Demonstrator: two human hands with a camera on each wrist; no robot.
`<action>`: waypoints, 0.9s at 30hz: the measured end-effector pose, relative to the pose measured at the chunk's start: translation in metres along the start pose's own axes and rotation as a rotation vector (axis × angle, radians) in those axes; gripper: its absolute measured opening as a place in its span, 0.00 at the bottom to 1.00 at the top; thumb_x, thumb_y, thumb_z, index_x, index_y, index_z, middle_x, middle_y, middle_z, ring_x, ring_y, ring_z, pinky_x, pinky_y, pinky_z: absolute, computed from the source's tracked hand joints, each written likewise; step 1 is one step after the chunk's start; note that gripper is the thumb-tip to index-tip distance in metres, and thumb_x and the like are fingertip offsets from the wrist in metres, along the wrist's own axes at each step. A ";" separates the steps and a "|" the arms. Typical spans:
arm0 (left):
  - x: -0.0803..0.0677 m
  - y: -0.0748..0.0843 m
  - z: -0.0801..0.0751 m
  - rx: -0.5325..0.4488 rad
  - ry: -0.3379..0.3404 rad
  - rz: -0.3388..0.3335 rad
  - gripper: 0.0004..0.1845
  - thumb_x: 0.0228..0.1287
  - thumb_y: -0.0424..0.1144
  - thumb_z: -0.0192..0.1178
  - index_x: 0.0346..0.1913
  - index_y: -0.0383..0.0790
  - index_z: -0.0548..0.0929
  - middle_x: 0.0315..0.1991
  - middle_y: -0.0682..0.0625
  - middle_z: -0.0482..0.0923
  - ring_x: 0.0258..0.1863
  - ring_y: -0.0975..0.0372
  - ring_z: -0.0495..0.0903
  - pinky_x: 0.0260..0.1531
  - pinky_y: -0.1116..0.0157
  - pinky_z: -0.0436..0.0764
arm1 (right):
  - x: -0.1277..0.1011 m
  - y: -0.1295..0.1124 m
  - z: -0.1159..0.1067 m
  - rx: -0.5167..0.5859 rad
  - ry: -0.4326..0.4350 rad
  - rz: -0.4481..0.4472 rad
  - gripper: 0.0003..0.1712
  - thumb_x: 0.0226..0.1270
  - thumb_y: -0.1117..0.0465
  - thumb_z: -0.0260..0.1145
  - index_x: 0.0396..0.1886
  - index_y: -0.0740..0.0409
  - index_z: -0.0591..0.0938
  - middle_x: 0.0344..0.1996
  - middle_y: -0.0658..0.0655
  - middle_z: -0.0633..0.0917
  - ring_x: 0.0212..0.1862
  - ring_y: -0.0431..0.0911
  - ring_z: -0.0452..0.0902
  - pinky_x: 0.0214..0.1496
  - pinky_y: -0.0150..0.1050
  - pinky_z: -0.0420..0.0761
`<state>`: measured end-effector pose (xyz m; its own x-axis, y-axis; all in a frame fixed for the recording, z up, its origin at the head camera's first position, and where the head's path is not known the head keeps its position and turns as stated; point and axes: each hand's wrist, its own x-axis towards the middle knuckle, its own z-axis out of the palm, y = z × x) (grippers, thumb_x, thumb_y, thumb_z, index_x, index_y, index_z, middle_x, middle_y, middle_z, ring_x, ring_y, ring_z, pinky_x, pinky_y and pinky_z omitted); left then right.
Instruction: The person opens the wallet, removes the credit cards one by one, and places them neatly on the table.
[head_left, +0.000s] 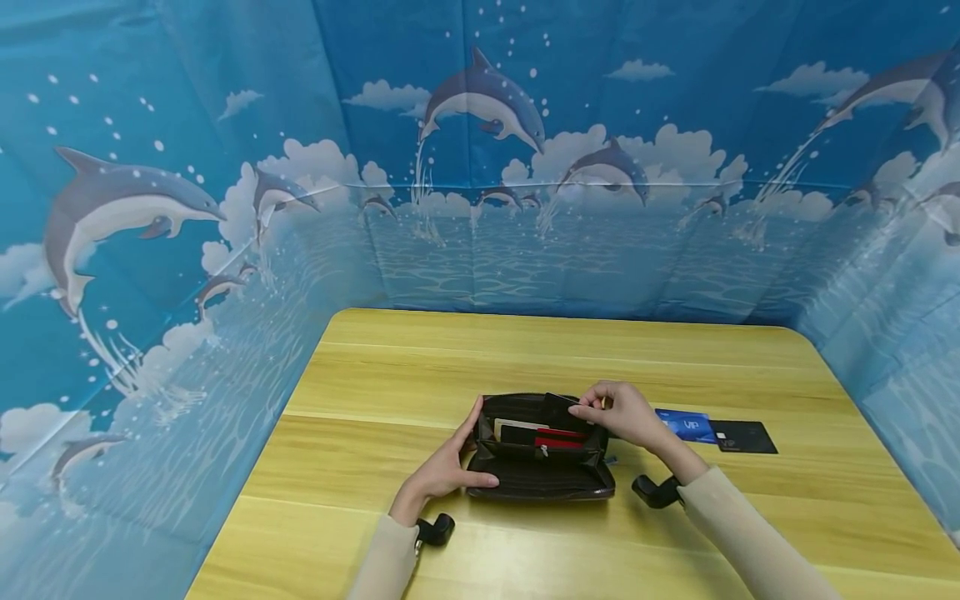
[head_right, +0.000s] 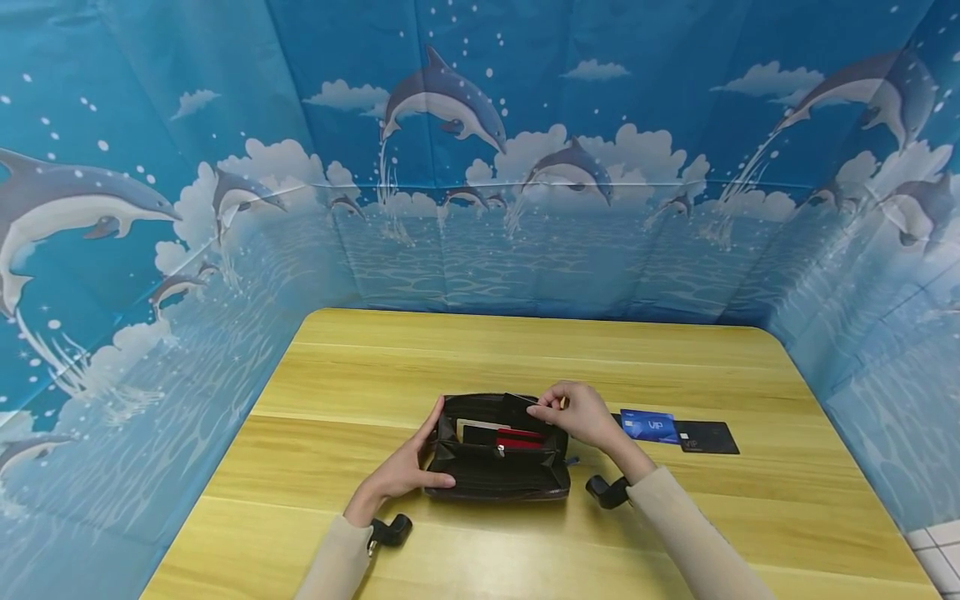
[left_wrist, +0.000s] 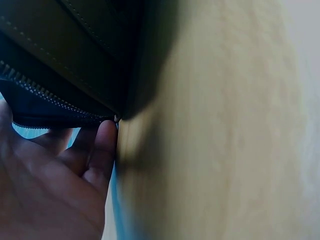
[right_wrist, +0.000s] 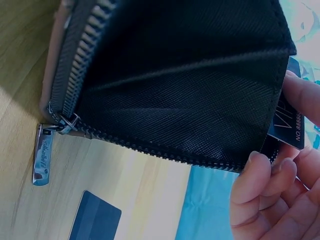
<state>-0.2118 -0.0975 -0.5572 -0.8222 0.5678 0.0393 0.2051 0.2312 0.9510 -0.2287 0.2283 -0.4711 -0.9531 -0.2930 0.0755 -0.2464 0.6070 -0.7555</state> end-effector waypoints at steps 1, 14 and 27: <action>0.000 0.000 0.000 -0.002 0.000 0.001 0.63 0.49 0.48 0.74 0.75 0.65 0.35 0.75 0.60 0.33 0.71 0.55 0.39 0.64 0.45 0.51 | 0.000 0.000 0.000 0.000 0.001 -0.003 0.16 0.61 0.46 0.68 0.24 0.51 0.79 0.21 0.50 0.74 0.20 0.44 0.62 0.23 0.37 0.63; 0.000 0.002 0.001 -0.012 -0.010 0.002 0.63 0.49 0.48 0.74 0.75 0.63 0.35 0.75 0.58 0.32 0.72 0.54 0.40 0.64 0.46 0.52 | -0.003 0.001 0.001 0.007 0.029 -0.004 0.16 0.61 0.47 0.68 0.24 0.52 0.79 0.19 0.50 0.73 0.20 0.44 0.62 0.22 0.36 0.62; 0.000 0.005 0.000 -0.028 -0.007 -0.008 0.63 0.50 0.43 0.74 0.74 0.68 0.35 0.75 0.55 0.33 0.72 0.54 0.41 0.65 0.48 0.52 | -0.003 0.000 0.001 0.007 0.034 0.008 0.15 0.63 0.47 0.67 0.27 0.53 0.80 0.20 0.50 0.74 0.21 0.44 0.64 0.22 0.37 0.64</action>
<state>-0.2104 -0.0967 -0.5528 -0.8201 0.5715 0.0297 0.1836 0.2136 0.9595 -0.2253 0.2288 -0.4723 -0.9606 -0.2626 0.0914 -0.2375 0.6037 -0.7610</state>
